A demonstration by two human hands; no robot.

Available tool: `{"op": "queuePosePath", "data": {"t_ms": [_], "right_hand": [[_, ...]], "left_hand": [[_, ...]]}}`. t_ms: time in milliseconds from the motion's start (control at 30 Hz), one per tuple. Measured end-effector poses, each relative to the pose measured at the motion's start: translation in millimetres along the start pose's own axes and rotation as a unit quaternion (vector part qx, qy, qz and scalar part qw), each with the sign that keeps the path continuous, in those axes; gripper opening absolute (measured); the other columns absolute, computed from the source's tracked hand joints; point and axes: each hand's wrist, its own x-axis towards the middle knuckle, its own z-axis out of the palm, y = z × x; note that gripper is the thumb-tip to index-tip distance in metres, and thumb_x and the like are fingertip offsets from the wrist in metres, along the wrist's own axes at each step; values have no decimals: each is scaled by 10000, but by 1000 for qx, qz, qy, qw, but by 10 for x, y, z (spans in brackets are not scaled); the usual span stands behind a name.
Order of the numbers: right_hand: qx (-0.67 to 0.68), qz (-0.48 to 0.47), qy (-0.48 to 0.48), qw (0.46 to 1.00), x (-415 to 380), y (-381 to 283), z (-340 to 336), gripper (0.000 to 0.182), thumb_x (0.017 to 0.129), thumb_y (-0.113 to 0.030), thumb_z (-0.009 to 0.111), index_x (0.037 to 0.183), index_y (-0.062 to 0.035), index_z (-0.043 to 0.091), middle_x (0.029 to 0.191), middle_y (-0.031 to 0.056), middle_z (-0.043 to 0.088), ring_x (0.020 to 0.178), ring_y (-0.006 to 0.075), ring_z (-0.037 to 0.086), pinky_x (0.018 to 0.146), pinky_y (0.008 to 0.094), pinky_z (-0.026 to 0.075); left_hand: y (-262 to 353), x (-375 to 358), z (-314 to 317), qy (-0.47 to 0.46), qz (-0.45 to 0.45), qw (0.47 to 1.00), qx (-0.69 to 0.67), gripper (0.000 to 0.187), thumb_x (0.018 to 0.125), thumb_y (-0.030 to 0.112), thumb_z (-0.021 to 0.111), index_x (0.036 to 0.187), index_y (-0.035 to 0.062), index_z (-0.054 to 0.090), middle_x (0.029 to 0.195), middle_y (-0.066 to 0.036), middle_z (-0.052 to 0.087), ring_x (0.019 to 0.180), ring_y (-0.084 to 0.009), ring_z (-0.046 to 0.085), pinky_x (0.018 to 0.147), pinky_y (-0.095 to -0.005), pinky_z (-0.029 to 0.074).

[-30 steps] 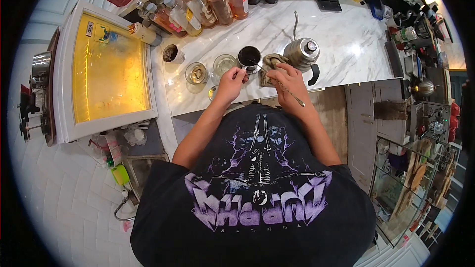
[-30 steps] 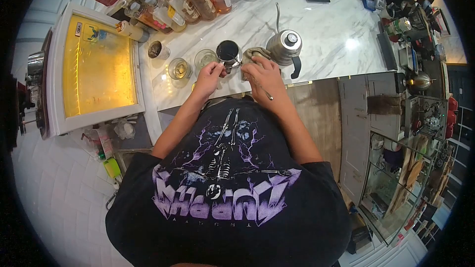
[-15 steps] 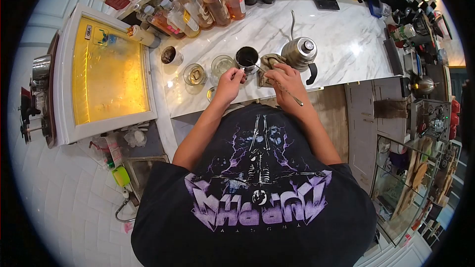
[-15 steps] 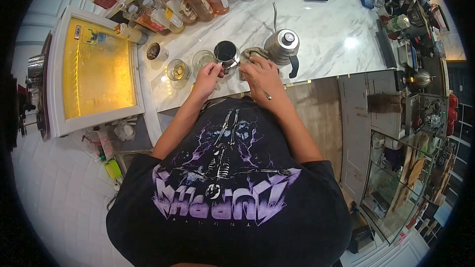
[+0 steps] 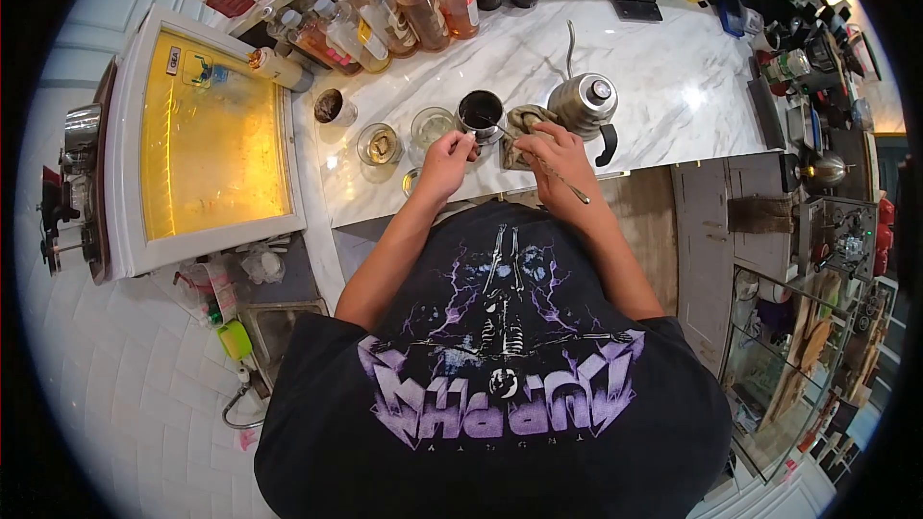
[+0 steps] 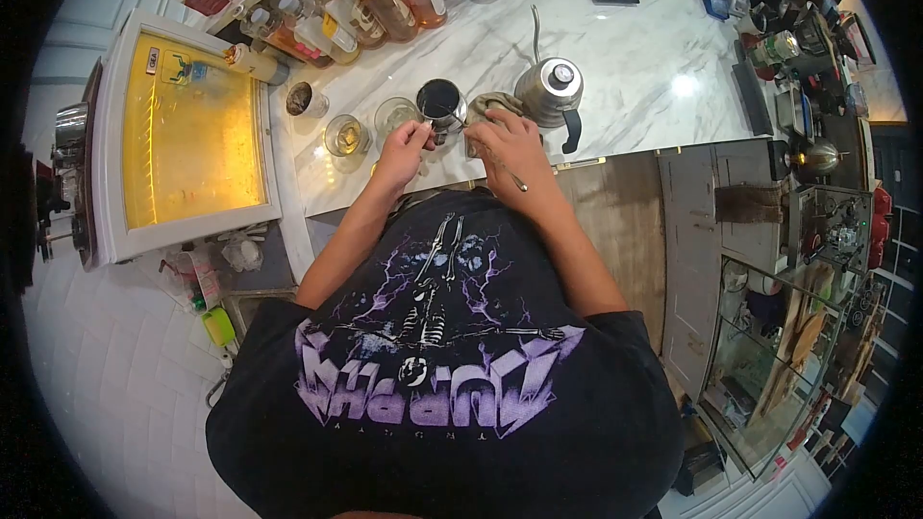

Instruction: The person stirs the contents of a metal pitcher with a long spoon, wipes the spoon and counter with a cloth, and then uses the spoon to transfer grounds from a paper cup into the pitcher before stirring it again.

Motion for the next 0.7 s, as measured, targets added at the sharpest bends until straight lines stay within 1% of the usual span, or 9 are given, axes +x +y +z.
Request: {"op": "queuePosePath", "data": {"t_ms": [133, 367, 700], "right_hand": [[0, 1, -2, 1000, 13, 0, -5, 164, 990, -106, 616, 1142, -75, 666, 1153, 107, 716, 1266, 348, 581, 1033, 505, 402], [-1, 0, -6, 1000, 24, 14, 0, 171, 990, -110, 611, 1148, -74, 667, 1151, 121, 718, 1271, 354, 574, 1030, 506, 401], [2, 5, 0, 1000, 14, -3, -9, 189, 982, -108, 612, 1157, -70, 673, 1164, 128, 716, 1257, 353, 576, 1023, 488, 395]], "left_hand": [[-12, 3, -4, 0, 10, 1000, -1, 274, 1075, 291, 560, 995, 53, 671, 874, -22, 682, 794, -98, 578, 715, -270, 432], [12, -11, -11, -1, 3, 1000, 1, 268, 1076, 300, 560, 984, 71, 665, 867, -9, 678, 791, -87, 574, 702, -268, 427], [-28, 19, -24, -3, 8, 1000, 8, 258, 1074, 313, 560, 1008, 86, 663, 903, -3, 680, 845, -90, 618, 717, -278, 446]]}}
